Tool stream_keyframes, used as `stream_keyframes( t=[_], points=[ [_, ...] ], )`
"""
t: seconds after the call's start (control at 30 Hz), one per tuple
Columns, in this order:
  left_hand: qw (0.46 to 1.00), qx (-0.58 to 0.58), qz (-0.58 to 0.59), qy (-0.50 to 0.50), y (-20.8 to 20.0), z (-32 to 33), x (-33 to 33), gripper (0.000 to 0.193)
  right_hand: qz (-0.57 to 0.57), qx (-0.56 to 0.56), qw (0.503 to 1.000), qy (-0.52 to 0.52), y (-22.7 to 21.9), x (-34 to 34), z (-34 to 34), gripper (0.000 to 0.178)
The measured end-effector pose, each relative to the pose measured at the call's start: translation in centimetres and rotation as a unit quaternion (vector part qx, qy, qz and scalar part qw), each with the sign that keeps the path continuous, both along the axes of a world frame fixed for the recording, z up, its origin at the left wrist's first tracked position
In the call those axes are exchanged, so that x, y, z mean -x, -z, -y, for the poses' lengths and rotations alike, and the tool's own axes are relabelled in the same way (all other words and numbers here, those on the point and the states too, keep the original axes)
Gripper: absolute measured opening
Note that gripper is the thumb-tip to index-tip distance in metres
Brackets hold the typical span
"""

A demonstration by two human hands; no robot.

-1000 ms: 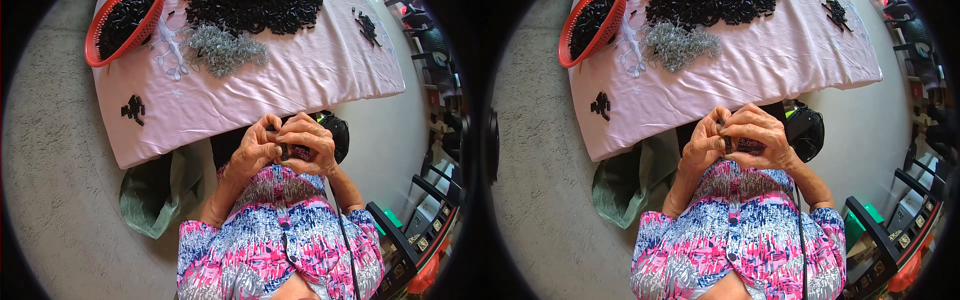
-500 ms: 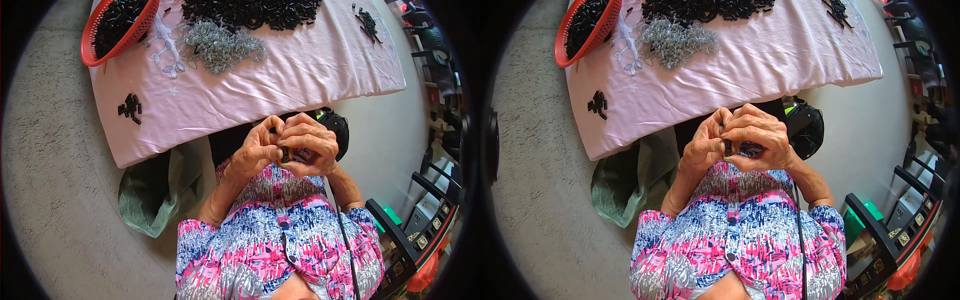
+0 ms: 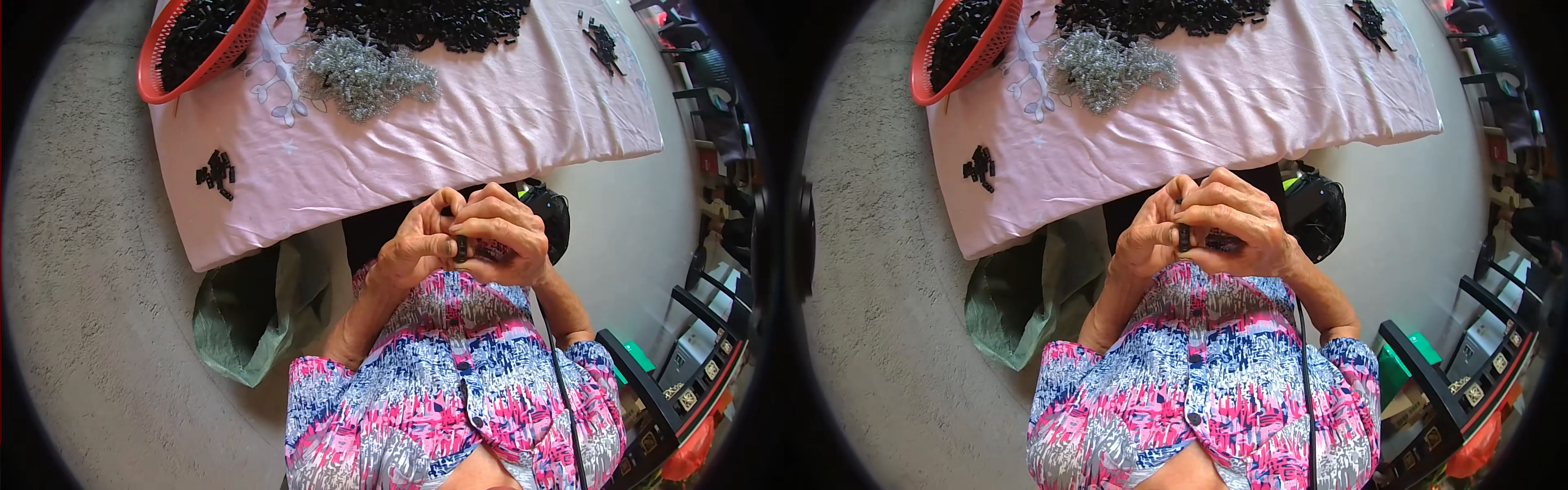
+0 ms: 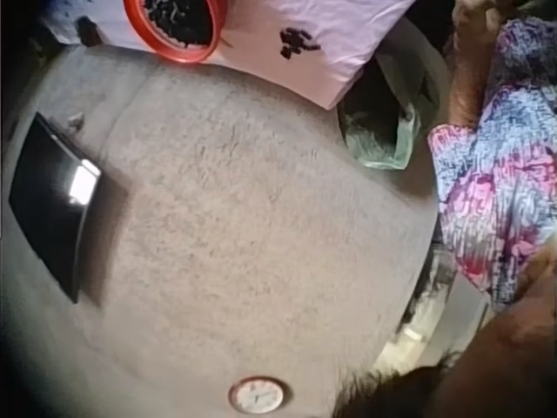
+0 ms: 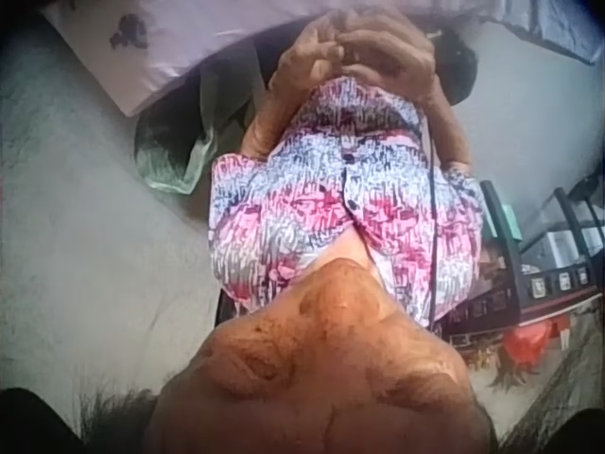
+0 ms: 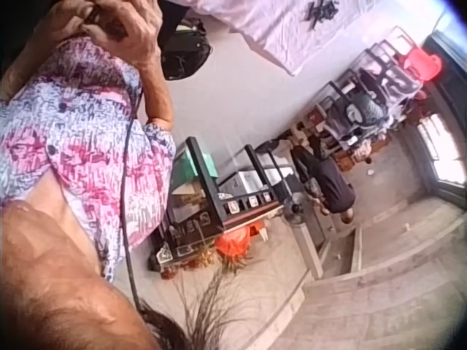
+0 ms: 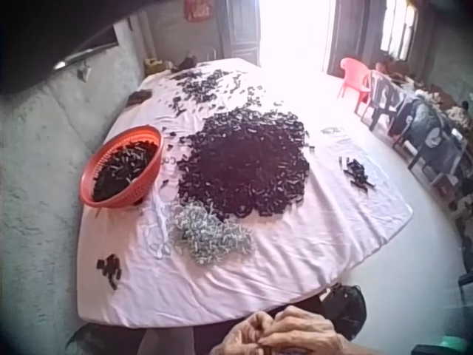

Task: Assembling small black and silver components manually at a workshop table.

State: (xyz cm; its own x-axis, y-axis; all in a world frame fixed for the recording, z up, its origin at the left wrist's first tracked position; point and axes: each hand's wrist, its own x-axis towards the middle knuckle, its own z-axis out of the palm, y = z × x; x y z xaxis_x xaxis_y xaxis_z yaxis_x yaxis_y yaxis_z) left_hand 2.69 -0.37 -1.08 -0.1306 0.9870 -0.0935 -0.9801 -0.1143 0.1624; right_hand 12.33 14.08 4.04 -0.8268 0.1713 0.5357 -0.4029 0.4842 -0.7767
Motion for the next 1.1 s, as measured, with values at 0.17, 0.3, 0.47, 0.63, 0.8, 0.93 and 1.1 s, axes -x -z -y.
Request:
stream_keyframes(
  t=[0.17,0.3,0.47,0.63,0.8,0.93,1.1],
  points=[
    [0.999,0.013,-0.036,-0.018,-0.3,1.7,1.2,0.049,0.019,-0.014,1.000,0.005,-0.5,0.3,0.5,0.061],
    [0.942,0.101,-0.197,-0.251,-1.6,3.9,5.4,0.027,0.106,-0.009,0.986,0.127,0.4,-1.2,-0.6,0.037],
    [0.536,0.401,-0.524,-0.527,-4.2,9.8,13.0,0.016,0.120,0.015,0.972,0.204,0.2,-0.8,-1.8,0.018],
    [0.259,0.533,-0.636,-0.493,-2.9,11.6,16.1,0.014,0.119,0.016,0.962,0.247,1.3,-0.6,-3.2,0.016],
    [0.178,0.578,-0.678,-0.419,-1.1,11.8,16.5,0.013,0.130,-0.003,0.955,0.268,1.5,-0.7,-4.0,0.015],
    [0.189,0.529,-0.695,-0.449,-3.4,9.3,15.6,0.010,0.099,-0.009,0.961,0.258,2.4,0.1,-4.5,0.014],
    [0.409,0.370,-0.737,-0.390,-4.9,1.5,15.2,0.007,0.099,0.069,0.957,0.265,3.6,0.4,-5.2,0.014]
  ],
)
